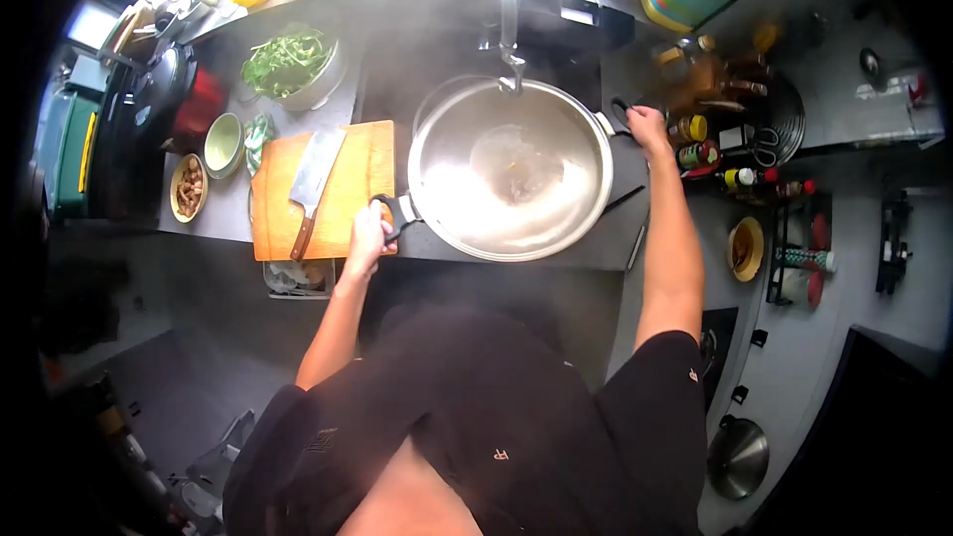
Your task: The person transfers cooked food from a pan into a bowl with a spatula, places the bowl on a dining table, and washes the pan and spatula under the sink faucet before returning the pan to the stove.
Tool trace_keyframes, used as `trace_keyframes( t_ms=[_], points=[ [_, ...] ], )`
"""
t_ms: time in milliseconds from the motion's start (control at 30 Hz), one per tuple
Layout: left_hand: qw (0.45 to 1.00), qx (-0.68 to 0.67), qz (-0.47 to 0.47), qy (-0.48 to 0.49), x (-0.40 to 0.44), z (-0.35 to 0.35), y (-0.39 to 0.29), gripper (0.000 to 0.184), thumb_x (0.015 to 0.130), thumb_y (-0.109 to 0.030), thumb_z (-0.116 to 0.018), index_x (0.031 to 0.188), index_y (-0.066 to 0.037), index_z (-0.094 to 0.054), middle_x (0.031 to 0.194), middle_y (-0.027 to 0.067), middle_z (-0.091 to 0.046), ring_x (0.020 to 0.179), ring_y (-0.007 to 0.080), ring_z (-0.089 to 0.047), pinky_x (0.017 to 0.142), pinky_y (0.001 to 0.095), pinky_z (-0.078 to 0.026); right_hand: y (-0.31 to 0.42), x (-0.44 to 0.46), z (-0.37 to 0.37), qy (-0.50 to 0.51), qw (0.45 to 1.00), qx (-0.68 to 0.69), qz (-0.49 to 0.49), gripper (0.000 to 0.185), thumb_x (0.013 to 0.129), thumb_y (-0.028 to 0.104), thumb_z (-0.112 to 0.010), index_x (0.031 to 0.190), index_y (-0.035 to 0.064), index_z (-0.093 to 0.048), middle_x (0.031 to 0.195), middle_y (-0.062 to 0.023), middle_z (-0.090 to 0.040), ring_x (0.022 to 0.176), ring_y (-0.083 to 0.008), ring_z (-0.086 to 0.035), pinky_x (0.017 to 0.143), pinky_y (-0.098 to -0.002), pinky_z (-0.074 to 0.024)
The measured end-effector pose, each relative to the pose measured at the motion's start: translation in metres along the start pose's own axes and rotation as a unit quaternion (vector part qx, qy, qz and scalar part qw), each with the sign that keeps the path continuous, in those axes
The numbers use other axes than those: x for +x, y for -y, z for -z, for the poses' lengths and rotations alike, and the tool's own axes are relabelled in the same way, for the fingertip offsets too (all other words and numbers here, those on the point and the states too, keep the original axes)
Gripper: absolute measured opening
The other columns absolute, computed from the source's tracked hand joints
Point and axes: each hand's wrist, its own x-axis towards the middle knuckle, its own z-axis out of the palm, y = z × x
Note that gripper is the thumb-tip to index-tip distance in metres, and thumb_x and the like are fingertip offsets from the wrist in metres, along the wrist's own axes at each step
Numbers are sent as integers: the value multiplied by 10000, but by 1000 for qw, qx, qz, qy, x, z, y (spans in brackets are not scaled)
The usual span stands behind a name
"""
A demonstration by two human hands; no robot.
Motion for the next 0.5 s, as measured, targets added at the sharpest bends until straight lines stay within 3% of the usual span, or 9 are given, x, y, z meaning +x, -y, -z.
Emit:
trace_keyframes(
  t_ms=[67, 133, 233, 333, 433, 500],
  points=[
    [999, -16, 30, 37, -1, -15, 12, 420, 1039, -394, -412, 1069, -3, -563, 717, 58, -525, 451, 136, -492, 401, 254, -450, -5, 3, 19, -31, 999, -19, -9, 261, 884, 197, -627, 982, -27, -716, 782, -24, -666, 693, -113, -582, 634, -268, -456],
    [994, -33, 64, 84, -1, -28, 21, 376, 1041, -357, -411, 1160, -27, -548, 739, 58, -518, 458, 133, -476, 412, 248, -445, -4, 9, 45, -39, 991, -122, 29, 272, 841, 220, -635, 971, 6, -741, 752, -81, -701, 700, -154, -632, 668, -324, -503],
    [984, -104, 102, 105, -3, -46, 29, 301, 1037, -288, -419, 1269, -110, -489, 807, 62, -515, 449, 134, -469, 407, 236, -425, 13, 18, 64, -73, 977, -200, 0, 285, 820, 233, -632, 959, 13, -747, 777, -89, -710, 710, -166, -635, 704, -343, -519],
    [977, -90, 147, 126, 5, -49, 28, 284, 1036, -277, -414, 1246, -108, -504, 817, 62, -520, 451, 126, -468, 404, 227, -418, 33, 38, 64, -27, 993, -105, -46, 279, 843, 229, -634, 986, 18, -747, 771, -51, -685, 672, -153, -620, 597, -314, -493],
    [945, -170, 217, 175, 19, -40, 23, 233, 1028, -252, -424, 1172, -95, -521, 762, 72, -537, 433, 92, -448, 359, 187, -379, 48, 70, 43, -33, 992, -107, 56, 283, 853, 230, -624, 1008, 19, -731, 708, -47, -634, 571, -147, -568, 485, -317, -426],
    [913, -238, 274, 183, 27, -32, 26, 175, 1010, -236, -481, 1092, -91, -536, 711, 89, -564, 398, 52, -398, 312, 133, -306, 81, 82, 30, 3, 984, -173, -39, 314, 876, 245, -612, 1055, 11, -719, 839, -50, -655, 638, -154, -574, 561, -320, -450]
  ],
)
